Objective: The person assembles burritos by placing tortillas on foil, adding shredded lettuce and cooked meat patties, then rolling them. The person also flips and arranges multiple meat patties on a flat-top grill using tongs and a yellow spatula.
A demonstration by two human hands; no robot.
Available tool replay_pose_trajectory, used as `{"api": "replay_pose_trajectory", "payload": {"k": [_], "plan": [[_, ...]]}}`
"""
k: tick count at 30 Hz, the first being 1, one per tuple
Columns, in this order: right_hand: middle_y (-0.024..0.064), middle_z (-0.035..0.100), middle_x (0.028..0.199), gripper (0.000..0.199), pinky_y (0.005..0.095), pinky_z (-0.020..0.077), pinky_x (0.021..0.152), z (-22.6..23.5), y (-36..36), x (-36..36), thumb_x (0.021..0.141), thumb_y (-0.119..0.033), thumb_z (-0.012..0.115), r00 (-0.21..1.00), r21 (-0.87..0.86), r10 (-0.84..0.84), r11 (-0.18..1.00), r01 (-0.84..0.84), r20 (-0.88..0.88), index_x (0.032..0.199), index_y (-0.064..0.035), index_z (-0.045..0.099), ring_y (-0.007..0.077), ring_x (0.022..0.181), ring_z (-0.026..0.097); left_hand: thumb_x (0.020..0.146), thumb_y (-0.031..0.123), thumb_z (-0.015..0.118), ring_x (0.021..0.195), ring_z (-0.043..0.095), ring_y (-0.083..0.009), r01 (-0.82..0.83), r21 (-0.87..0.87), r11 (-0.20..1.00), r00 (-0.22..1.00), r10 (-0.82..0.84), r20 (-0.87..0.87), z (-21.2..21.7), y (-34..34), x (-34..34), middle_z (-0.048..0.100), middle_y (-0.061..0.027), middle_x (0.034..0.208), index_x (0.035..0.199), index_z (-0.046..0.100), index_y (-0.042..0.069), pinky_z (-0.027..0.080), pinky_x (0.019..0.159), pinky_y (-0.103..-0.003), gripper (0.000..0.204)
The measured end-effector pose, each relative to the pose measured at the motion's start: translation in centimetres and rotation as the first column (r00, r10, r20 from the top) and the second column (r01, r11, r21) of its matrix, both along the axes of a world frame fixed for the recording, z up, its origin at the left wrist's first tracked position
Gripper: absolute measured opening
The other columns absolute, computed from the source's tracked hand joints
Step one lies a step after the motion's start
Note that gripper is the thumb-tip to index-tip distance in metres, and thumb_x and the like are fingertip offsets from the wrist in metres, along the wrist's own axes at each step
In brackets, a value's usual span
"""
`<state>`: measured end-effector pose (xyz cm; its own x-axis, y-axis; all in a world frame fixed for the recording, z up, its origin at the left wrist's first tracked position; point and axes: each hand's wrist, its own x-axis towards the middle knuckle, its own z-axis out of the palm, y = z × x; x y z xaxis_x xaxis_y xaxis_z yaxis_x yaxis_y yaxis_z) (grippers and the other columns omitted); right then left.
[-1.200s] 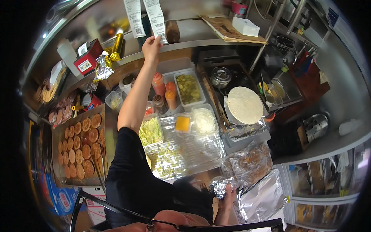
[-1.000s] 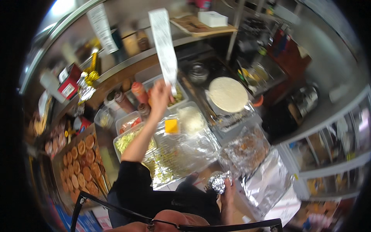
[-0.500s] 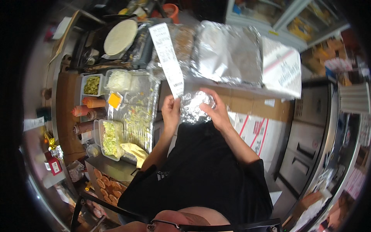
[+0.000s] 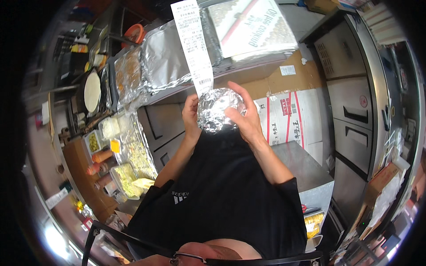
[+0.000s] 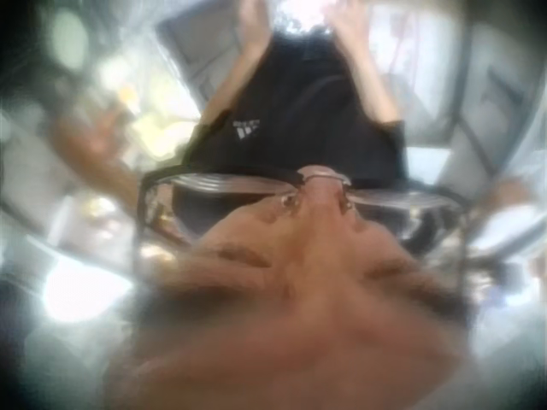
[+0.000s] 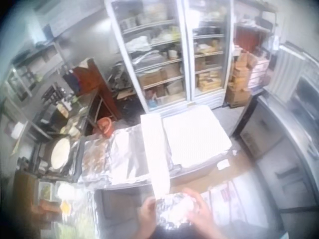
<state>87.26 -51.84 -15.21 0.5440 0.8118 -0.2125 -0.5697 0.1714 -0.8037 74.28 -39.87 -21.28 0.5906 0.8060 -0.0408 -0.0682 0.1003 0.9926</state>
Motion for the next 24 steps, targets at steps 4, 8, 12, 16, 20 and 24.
{"api": "replay_pose_trajectory", "payload": {"k": [4, 8, 12, 16, 20, 24], "plan": [[0.0115, 0.058, 0.121, 0.074, 0.0307, 0.0453, 0.096, -0.3, -0.3, 3.4, 0.077, -0.026, 0.078, 0.991, -0.006, -0.127, 0.992, 0.127, -0.039, 0.139, -0.0014, 0.043, 0.0173, 0.11, 0.057, 0.09, -0.015, 0.048, 0.105, 0.059, -0.0146, 0.106, 0.138, 0.985, 0.994, -0.102, -0.036, -1.0, 0.5, 4.7, 0.064, -0.0103, 0.11, 0.113, 0.055, -0.005, 0.044, 0.096, -0.026, 0.026], [0.0112, 0.059, 0.118, 0.069, 0.0301, 0.0462, 0.095, -0.3, -0.2, 7.6, 0.079, -0.022, 0.076, 0.978, -0.021, -0.21, 0.978, 0.209, -0.013, 0.136, -0.0021, 0.044, 0.0162, 0.108, 0.057, 0.083, -0.013, 0.057, 0.106, 0.058, -0.0156, 0.204, 0.082, 0.975, 0.979, -0.205, 0.001, -1.7, 1.3, 9.9, 0.063, -0.0091, 0.109, 0.113, 0.055, -0.004, 0.044, 0.097, -0.028, 0.032], [0.0107, 0.059, 0.118, 0.064, 0.0298, 0.0468, 0.094, 0.5, 1.0, 12.3, 0.08, -0.018, 0.075, 0.965, -0.034, -0.262, 0.965, 0.262, -0.015, 0.135, -0.0024, 0.045, 0.0161, 0.107, 0.058, 0.073, -0.002, 0.076, 0.099, 0.059, -0.0142, 0.261, 0.214, 0.941, 0.965, -0.252, -0.068, -0.2, 2.0, 15.5, 0.065, -0.0089, 0.106, 0.111, 0.057, 0.0, 0.046, 0.089, -0.028, 0.043], [0.0096, 0.06, 0.116, 0.06, 0.0297, 0.0466, 0.093, 1.1, 2.0, 16.5, 0.08, -0.015, 0.073, 0.951, -0.093, -0.301, 0.947, 0.307, 0.071, 0.133, -0.0032, 0.047, 0.0153, 0.106, 0.057, 0.076, 0.002, 0.074, 0.088, 0.064, -0.0146, 0.332, 0.239, 0.913, 0.941, -0.302, -0.154, 2.2, 3.1, 20.2, 0.069, -0.0095, 0.096, 0.11, 0.06, 0.0, 0.05, 0.08, -0.029, 0.037], [0.0082, 0.06, 0.114, 0.057, 0.0296, 0.0467, 0.093, 0.7, 2.6, 19.7, 0.078, -0.01, 0.071, 0.934, -0.121, -0.348, 0.927, 0.356, 0.086, 0.13, -0.0035, 0.05, 0.0149, 0.105, 0.057, 0.079, 0.006, 0.073, 0.091, 0.066, -0.0164, 0.413, 0.192, 0.89, 0.908, -0.385, -0.166, 0.1, 3.9, 23.5, 0.07, -0.0121, 0.099, 0.114, 0.059, -0.002, 0.051, 0.08, -0.03, 0.038], [0.0084, 0.059, 0.116, 0.067, 0.03, 0.0454, 0.095, 0.0, 1.9, 23.5, 0.079, -0.031, 0.078, 0.938, -0.181, -0.329, 0.921, 0.344, 0.112, 0.132, -0.0028, 0.049, 0.0153, 0.108, 0.056, 0.079, 0.006, 0.072, 0.091, 0.066, -0.0169, 0.493, 0.178, 0.852, 0.865, -0.459, -0.202, 0.5, 4.2, 27.6, 0.07, -0.0131, 0.099, 0.116, 0.059, -0.002, 0.051, 0.08, -0.03, 0.04]]}}
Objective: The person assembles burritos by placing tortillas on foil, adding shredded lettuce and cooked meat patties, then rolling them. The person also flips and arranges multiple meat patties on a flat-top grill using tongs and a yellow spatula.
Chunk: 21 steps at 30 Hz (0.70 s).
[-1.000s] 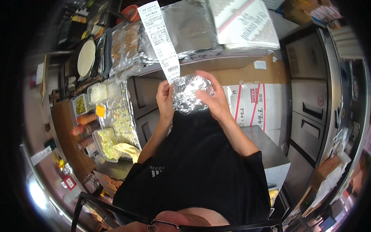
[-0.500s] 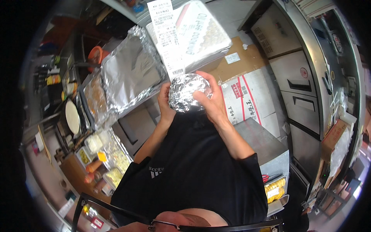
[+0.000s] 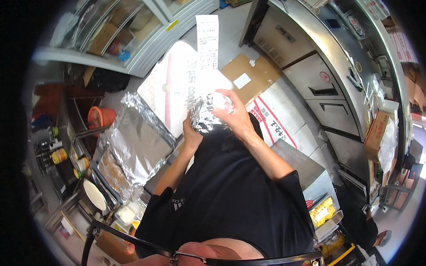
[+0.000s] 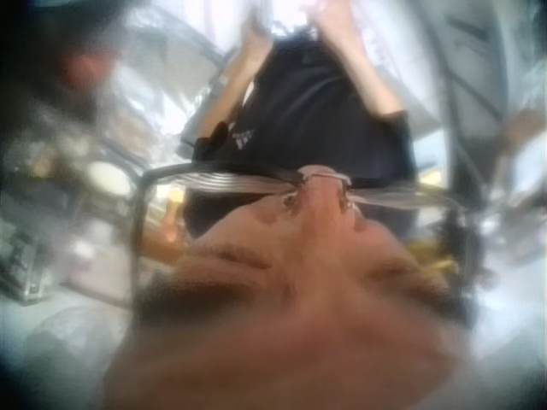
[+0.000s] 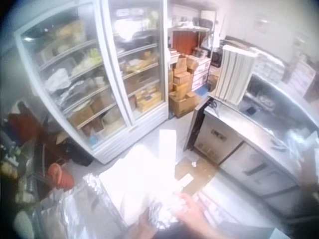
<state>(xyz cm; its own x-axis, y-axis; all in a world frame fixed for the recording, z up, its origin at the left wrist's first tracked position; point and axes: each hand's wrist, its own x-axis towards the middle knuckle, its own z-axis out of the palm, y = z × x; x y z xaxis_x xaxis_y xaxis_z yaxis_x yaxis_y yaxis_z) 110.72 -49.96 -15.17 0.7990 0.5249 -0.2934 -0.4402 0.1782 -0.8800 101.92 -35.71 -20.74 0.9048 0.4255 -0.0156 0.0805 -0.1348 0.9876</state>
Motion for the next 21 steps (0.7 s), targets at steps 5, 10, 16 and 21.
{"api": "replay_pose_trajectory", "payload": {"k": [5, 10, 16, 21], "plan": [[0.0084, 0.059, 0.117, 0.061, 0.0304, 0.0468, 0.094, -2.1, -2.0, 5.8, 0.08, -0.025, 0.077, 1.0, 0.003, -0.016, 1.0, 0.016, 0.024, 0.13, -0.003, 0.05, 0.0155, 0.107, 0.058, 0.08, 0.005, 0.07, 0.09, 0.066, -0.0168, 0.048, 0.052, 0.997, 0.998, -0.046, -0.039, 1.5, -1.8, 5.6, 0.07, -0.0146, 0.098, 0.114, 0.06, -0.002, 0.05, 0.08, -0.03, 0.037], [0.0087, 0.061, 0.114, 0.051, 0.0307, 0.046, 0.093, -3.7, -5.9, 14.6, 0.084, -0.02, 0.074, 0.993, 0.075, -0.033, 0.996, 0.041, -0.115, 0.127, -0.0017, 0.052, 0.016, 0.106, 0.057, 0.086, 0.0, 0.062, 0.081, 0.067, -0.0173, 0.079, -0.066, 0.995, 0.975, -0.091, -0.205, -1.8, -4.7, 12.5, 0.068, -0.0107, 0.094, 0.121, 0.055, -0.001, 0.053, 0.074, -0.028, 0.036], [0.0066, 0.063, 0.106, 0.039, 0.0306, 0.0486, 0.085, -11.1, -17.0, 31.6, 0.088, -0.02, 0.07, 0.918, -0.096, -0.397, 0.913, 0.396, 0.008, 0.12, -0.0022, 0.056, 0.0145, 0.099, 0.059, 0.089, 0.007, 0.065, 0.08, 0.067, -0.0183, 0.136, -0.112, 0.984, 0.966, -0.157, -0.204, -3.2, -9.9, 18.8, 0.067, -0.0097, 0.09, 0.12, 0.056, 0.001, 0.054, 0.072, -0.029, 0.032], [0.0051, 0.064, 0.108, 0.031, 0.0381, 0.0515, 0.083, -18.8, -33.2, 48.6, 0.096, -0.026, 0.056, 0.674, -0.062, -0.725, 0.673, 0.737, 0.143, 0.121, -0.0076, 0.059, 0.0188, 0.1, 0.061, 0.09, 0.011, 0.063, 0.084, 0.067, -0.0205, 0.149, 0.081, 0.986, 0.925, -0.11, -0.363, -5.9, -11.0, 18.2, 0.068, -0.0103, 0.094, 0.118, 0.059, 0.005, 0.054, 0.076, -0.033, 0.029]]}}
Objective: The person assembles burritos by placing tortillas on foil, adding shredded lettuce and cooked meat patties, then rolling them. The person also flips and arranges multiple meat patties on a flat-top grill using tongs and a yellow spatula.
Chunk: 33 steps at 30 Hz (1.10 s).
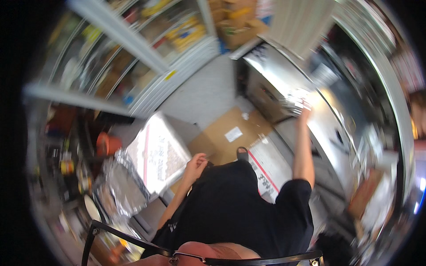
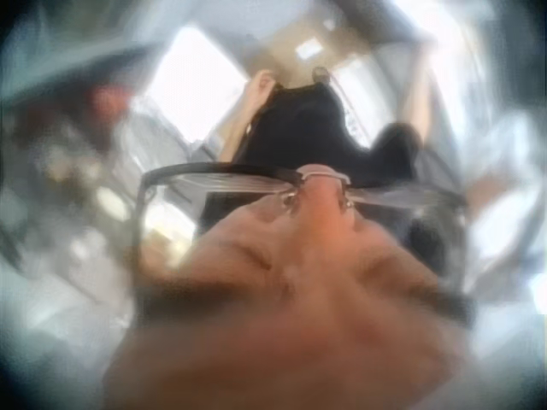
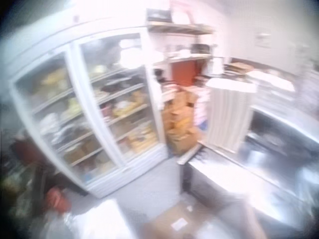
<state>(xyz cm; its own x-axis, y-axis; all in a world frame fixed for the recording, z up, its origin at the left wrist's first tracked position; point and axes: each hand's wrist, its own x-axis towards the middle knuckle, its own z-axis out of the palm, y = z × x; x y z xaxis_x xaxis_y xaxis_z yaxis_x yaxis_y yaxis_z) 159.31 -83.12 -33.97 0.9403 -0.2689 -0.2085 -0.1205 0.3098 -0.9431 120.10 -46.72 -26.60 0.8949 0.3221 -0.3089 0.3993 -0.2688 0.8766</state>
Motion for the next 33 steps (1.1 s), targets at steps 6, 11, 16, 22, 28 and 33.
{"api": "replay_pose_trajectory", "payload": {"k": [6, 11, 16, 22, 28, 33], "plan": [[0.0071, 0.064, 0.108, 0.029, 0.0372, 0.0516, 0.084, -4.0, -4.4, 9.5, 0.096, -0.023, 0.056, 1.0, -0.414, 0.007, 0.91, -0.016, -0.024, 0.119, -0.0054, 0.059, 0.0198, 0.099, 0.061, 0.089, 0.016, 0.062, 0.082, 0.066, -0.0261, -0.357, 0.132, 0.925, 0.927, 0.369, -0.074, -5.4, -0.2, -6.7, 0.068, -0.0105, 0.09, 0.108, 0.061, 0.006, 0.052, 0.075, -0.039, 0.021], [0.0088, 0.064, 0.108, 0.028, 0.0364, 0.0517, 0.084, -4.3, 1.8, 13.1, 0.096, -0.021, 0.055, 0.995, -0.687, 0.095, 0.72, -0.095, -0.038, 0.118, -0.0036, 0.06, 0.0206, 0.098, 0.061, 0.082, 0.012, 0.061, 0.092, 0.065, -0.0315, -0.508, 0.367, 0.779, 0.661, 0.626, -0.414, -6.7, -2.8, -14.3, 0.067, -0.015, 0.094, 0.114, 0.061, 0.007, 0.053, 0.082, -0.038, 0.032], [0.0105, 0.064, 0.107, 0.026, 0.0356, 0.0518, 0.084, -3.0, 7.4, 12.1, 0.097, -0.018, 0.054, 0.982, -0.815, 0.186, 0.564, -0.133, -0.031, 0.116, -0.0017, 0.061, 0.0215, 0.097, 0.062, 0.083, 0.021, 0.065, 0.068, 0.07, -0.0235, -0.534, 0.341, 0.773, 0.433, 0.597, -0.675, -19.0, -10.9, -29.1, 0.07, -0.0132, 0.088, 0.108, 0.065, 0.007, 0.057, 0.067, -0.035, 0.029], [0.0126, 0.065, 0.107, 0.025, 0.0346, 0.0519, 0.085, 0.3, 12.6, 6.6, 0.097, -0.015, 0.054, 0.961, -0.883, 0.251, 0.468, -0.016, 0.116, 0.115, 0.0005, 0.061, 0.0225, 0.096, 0.062, 0.082, 0.021, 0.066, 0.066, 0.07, -0.022, -0.741, 0.212, 0.637, 0.301, 0.597, -0.743, -17.0, -14.6, -30.9, 0.069, -0.0122, 0.084, 0.104, 0.064, 0.007, 0.057, 0.062, -0.034, 0.027], [0.0146, 0.065, 0.107, 0.023, 0.0337, 0.052, 0.085, 5.0, 17.7, -4.4, 0.097, -0.012, 0.053, 0.85, -0.843, 0.341, 0.5, 0.197, 0.401, 0.113, 0.0026, 0.062, 0.0235, 0.095, 0.063, 0.081, 0.022, 0.068, 0.063, 0.07, -0.0205, -0.966, 0.012, 0.26, 0.206, 0.795, -0.571, -20.6, -13.3, -36.9, 0.068, -0.0112, 0.08, 0.101, 0.064, 0.007, 0.057, 0.057, -0.034, 0.024], [0.0162, 0.065, 0.106, 0.022, 0.033, 0.052, 0.085, 9.9, 20.8, -15.6, 0.098, -0.009, 0.052, 0.716, -0.79, 0.464, 0.579, 0.2, 0.521, 0.112, 0.0043, 0.063, 0.0242, 0.095, 0.063, 0.081, 0.019, 0.068, 0.064, 0.071, -0.0199, -0.672, 0.364, 0.645, 0.557, 0.764, -0.326, -15.7, -7.3, -38.8, 0.07, -0.0116, 0.079, 0.104, 0.065, 0.006, 0.057, 0.059, -0.034, 0.026]]}}
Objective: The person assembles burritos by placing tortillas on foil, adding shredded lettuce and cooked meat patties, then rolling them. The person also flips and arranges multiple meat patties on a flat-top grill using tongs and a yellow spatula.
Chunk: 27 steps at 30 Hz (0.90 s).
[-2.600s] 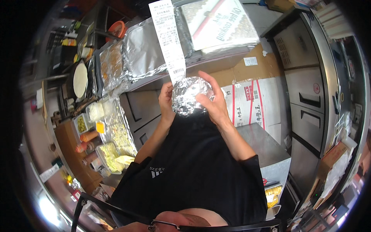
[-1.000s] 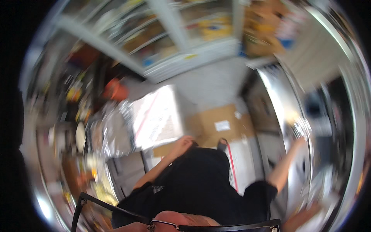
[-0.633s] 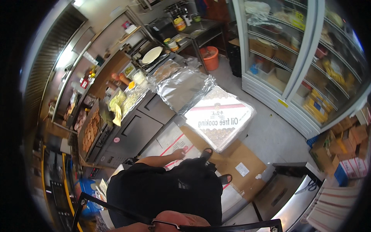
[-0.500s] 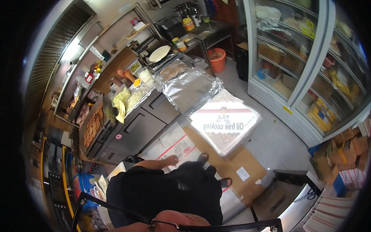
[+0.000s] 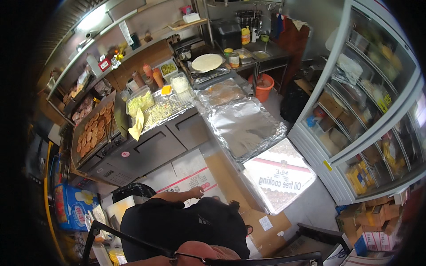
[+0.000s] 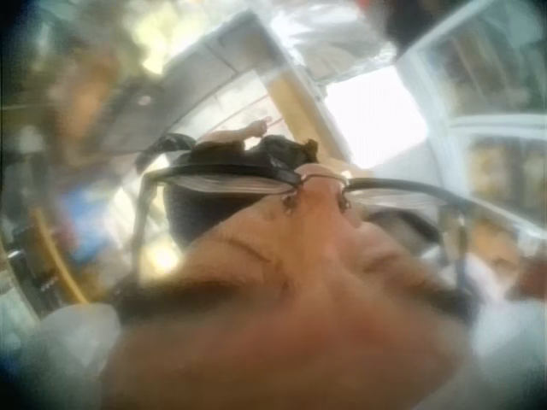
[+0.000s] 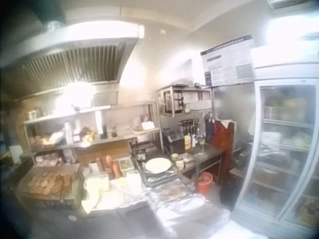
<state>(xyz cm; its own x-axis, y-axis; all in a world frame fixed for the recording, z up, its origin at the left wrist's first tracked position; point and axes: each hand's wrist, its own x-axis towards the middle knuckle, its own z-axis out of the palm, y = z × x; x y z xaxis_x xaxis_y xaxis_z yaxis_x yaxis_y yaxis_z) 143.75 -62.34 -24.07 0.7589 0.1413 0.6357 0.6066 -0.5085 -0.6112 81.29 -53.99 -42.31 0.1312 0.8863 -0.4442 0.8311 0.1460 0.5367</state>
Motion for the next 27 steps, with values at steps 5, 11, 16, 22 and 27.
{"api": "replay_pose_trajectory", "payload": {"k": [5, 11, 16, 22, 27], "plan": [[0.0159, 0.066, 0.103, 0.018, 0.0308, 0.0504, 0.087, -1.1, 14.2, -18.4, 0.092, 0.0, 0.059, 0.728, 0.114, 0.592, 0.797, -0.593, -0.347, 0.108, 0.0071, 0.063, 0.0233, 0.095, 0.062, 0.08, 0.017, 0.068, 0.068, 0.071, -0.0209, -0.243, 0.052, 0.969, 0.97, 0.244, -0.005, -3.4, -1.7, -9.3, 0.071, -0.0133, 0.081, 0.108, 0.065, 0.004, 0.057, 0.064, -0.035, 0.031], [0.009, 0.066, 0.086, 0.008, 0.0298, 0.0485, 0.072, 2.4, 33.3, -40.8, 0.088, -0.005, 0.064, 0.065, 0.116, 0.939, 0.111, -0.987, -0.338, 0.092, 0.0013, 0.068, 0.0188, 0.077, 0.061, 0.083, 0.015, 0.062, 0.081, 0.069, -0.0256, -0.656, 0.127, 0.744, 0.744, 0.608, 0.277, -5.5, -0.6, -16.0, 0.07, -0.0166, 0.087, 0.107, 0.063, 0.002, 0.054, 0.072, -0.036, 0.027], [0.0137, 0.067, 0.086, 0.011, 0.036, 0.0499, 0.071, 7.0, 46.6, -58.4, 0.086, -0.009, 0.065, -0.256, -0.116, 0.963, -0.265, -0.957, -0.088, 0.091, 0.0004, 0.068, 0.0275, 0.079, 0.065, 0.09, 0.006, 0.059, 0.079, 0.07, -0.0198, -0.848, 0.086, 0.523, 0.494, 0.723, 0.482, -2.9, 1.1, -18.1, 0.068, -0.0117, 0.09, 0.109, 0.061, 0.0, 0.055, 0.068, -0.03, 0.02], [0.0152, 0.068, 0.092, 0.013, 0.0429, 0.0521, 0.079, 8.5, 62.1, -78.3, 0.085, -0.013, 0.064, -0.374, -0.278, 0.924, -0.382, -0.882, -0.082, 0.093, -0.0035, 0.07, 0.0352, 0.09, 0.065, 0.092, 0.008, 0.06, 0.086, 0.068, -0.0192, -0.914, 0.177, 0.365, 0.387, 0.653, 0.651, 10.1, 11.2, -24.5, 0.071, -0.0126, 0.095, 0.108, 0.065, 0.001, 0.052, 0.078, -0.031, 0.018], [0.0147, 0.068, 0.092, 0.017, 0.0426, 0.053, 0.082, 4.4, 74.0, -90.4, 0.082, -0.017, 0.067, -0.33, -0.56, 0.944, -0.278, -0.781, -0.009, 0.091, -0.0038, 0.071, 0.0335, 0.091, 0.066, 0.091, 0.006, 0.062, 0.083, 0.067, -0.0175, -0.868, 0.321, 0.379, 0.497, 0.657, 0.567, 19.2, 21.9, -30.6, 0.07, -0.0107, 0.096, 0.107, 0.065, 0.001, 0.052, 0.073, -0.029, 0.016]]}}
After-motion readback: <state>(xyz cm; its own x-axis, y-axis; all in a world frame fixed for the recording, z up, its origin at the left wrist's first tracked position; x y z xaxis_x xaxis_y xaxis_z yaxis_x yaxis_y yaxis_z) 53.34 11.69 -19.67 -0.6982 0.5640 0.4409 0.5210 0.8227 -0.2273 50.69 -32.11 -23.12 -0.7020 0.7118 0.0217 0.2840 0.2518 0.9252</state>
